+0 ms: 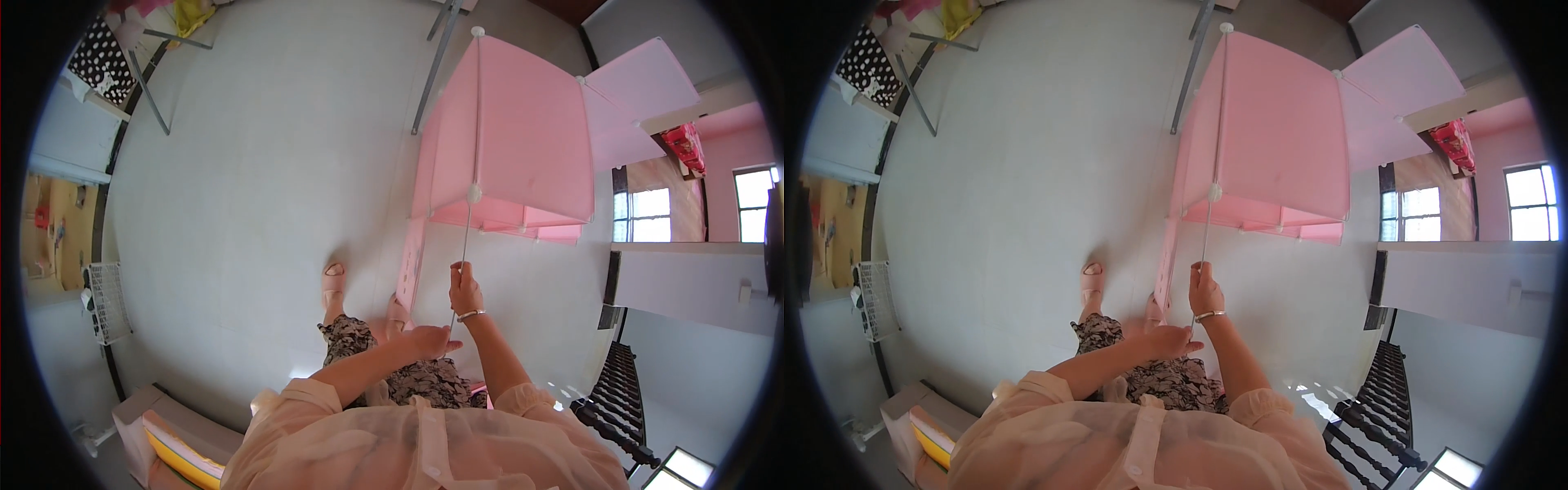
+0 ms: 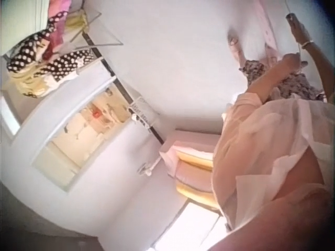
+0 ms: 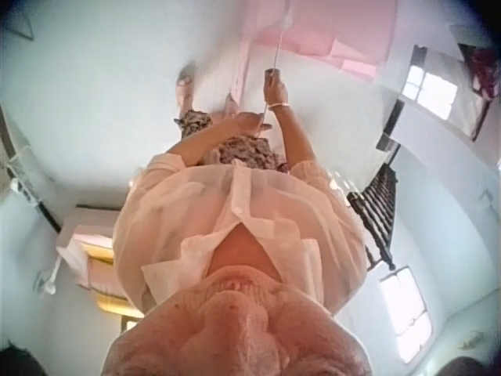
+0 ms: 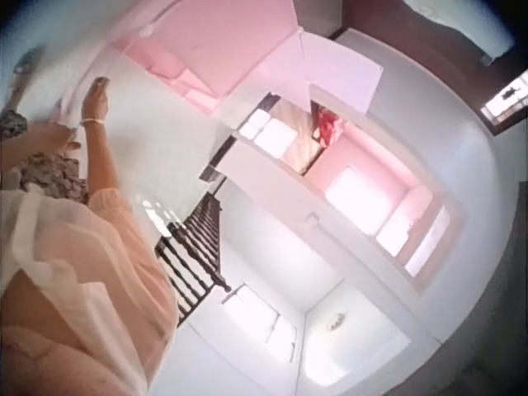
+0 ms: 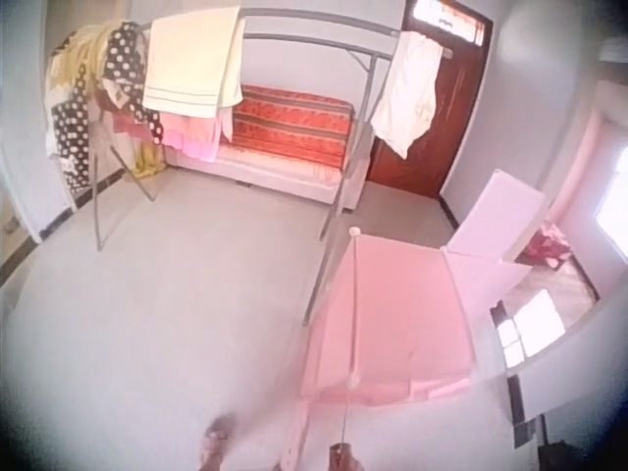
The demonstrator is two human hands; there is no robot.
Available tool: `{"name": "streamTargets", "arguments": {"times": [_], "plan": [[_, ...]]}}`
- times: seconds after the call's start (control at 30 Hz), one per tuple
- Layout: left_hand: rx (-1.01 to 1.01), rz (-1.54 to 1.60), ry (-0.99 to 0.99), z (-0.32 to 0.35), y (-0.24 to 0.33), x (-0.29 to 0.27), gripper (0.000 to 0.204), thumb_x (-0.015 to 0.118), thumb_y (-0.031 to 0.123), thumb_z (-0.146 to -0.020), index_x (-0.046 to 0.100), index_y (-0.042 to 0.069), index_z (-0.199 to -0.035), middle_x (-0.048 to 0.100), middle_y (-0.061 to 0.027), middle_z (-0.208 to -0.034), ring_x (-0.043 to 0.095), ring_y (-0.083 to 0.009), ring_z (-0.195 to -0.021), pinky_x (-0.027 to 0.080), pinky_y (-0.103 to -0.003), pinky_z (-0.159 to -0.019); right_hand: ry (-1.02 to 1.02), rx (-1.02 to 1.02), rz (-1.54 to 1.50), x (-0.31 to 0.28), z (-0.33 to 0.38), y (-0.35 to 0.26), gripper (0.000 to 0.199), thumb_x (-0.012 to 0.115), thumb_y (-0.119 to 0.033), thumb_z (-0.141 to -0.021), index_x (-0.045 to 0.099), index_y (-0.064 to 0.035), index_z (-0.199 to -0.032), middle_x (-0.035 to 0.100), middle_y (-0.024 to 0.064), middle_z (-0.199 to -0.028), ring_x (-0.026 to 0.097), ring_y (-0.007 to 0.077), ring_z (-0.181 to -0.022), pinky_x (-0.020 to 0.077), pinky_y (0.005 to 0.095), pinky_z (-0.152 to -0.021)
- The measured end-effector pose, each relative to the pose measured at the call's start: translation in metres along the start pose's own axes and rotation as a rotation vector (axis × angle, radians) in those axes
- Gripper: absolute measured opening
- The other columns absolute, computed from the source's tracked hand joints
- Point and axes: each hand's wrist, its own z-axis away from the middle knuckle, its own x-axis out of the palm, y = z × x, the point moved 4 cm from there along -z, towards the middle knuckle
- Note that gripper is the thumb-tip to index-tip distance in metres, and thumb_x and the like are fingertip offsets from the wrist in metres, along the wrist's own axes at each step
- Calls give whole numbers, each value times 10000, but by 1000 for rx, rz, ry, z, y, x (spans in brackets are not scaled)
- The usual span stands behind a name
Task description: The person assembles a pink modular storage cabinet by connecting plastic panels with white connectors, handling several panels and connectors one at a time and pressing them together by hand.
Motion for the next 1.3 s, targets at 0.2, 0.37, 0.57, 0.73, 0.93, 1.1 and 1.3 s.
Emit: {"name": "streamTargets", "arguments": {"times": [0.2, 0.37, 0.57, 0.73, 0.93, 1.1, 1.3], "plan": [[119, -82, -144, 4, -24, -29, 534, 353, 493, -793, 494, -20, -845, 564, -185, -745, 551, -316, -744, 418, -395, -670, 146, -56, 97, 9, -3, -20, 132, 364, -216, -839, 372, -97, -896, 508, 149, -528, 505, 350, -484, 388, 434, -445], [156, -131, -230, 18, -84, -58, 417, 353, 431, -812, 522, 56, -877, 563, -164, -796, 535, -317, -770, 401, -391, -704, 216, 13, 205, 6, -5, -27, 139, 388, -223, -829, 374, -110, -908, 537, 184, -615, 499, 413, -592, 382, 488, -511], [-40, -390, -342, 46, -186, -159, 350, 393, 323, -784, 525, 33, -926, 550, -172, -888, 530, -314, -807, 404, -386, -727, 112, 188, 487, -14, -18, -4, 139, 406, -271, -817, 404, -176, -919, 573, 135, -694, 536, 361, -627, 415, 448, -543], [-108, -411, -105, 41, -224, -223, 323, 395, 287, -774, 529, 25, -908, 559, -166, -871, 533, -303, -810, 411, -388, -719, 95, 247, 580, -55, -29, 8, 182, 444, -308, -795, 432, -193, -937, 588, 57, -792, 566, 248, -732, 418, 406, -608], [-187, -296, 9, 21, -234, -261, 302, 384, 283, -777, 528, 30, -858, 558, -176, -849, 526, -316, -802, 414, -387, -701, 251, 248, 529, -88, -38, 4, 139, 447, -277, -793, 538, -180, -834, 576, 46, -782, 546, 224, -767, 392, 367, -694], [-279, -140, 41, 20, -226, -277, 262, 422, 250, -778, 521, 14, -836, 580, -134, -743, 559, -249, -674, 435, -334, -626, 433, 199, 450, -85, -51, -3, 85, 486, -240, -755, 537, -174, -738, 546, 34, -686, 545, 205, -706, 378, 371, -636], [-354, -65, 86, 5, -172, -315, 216, 426, 200, -797, 517, 5, -817, 563, -69, -659, 507, -135, -547, 418, -253, -528, 600, 148, 145, -63, -55, -19, 70, 457, -208, -759, 504, -162, -737, 528, 11, -582, 532, 199, -564, 359, 342, -552]]}}
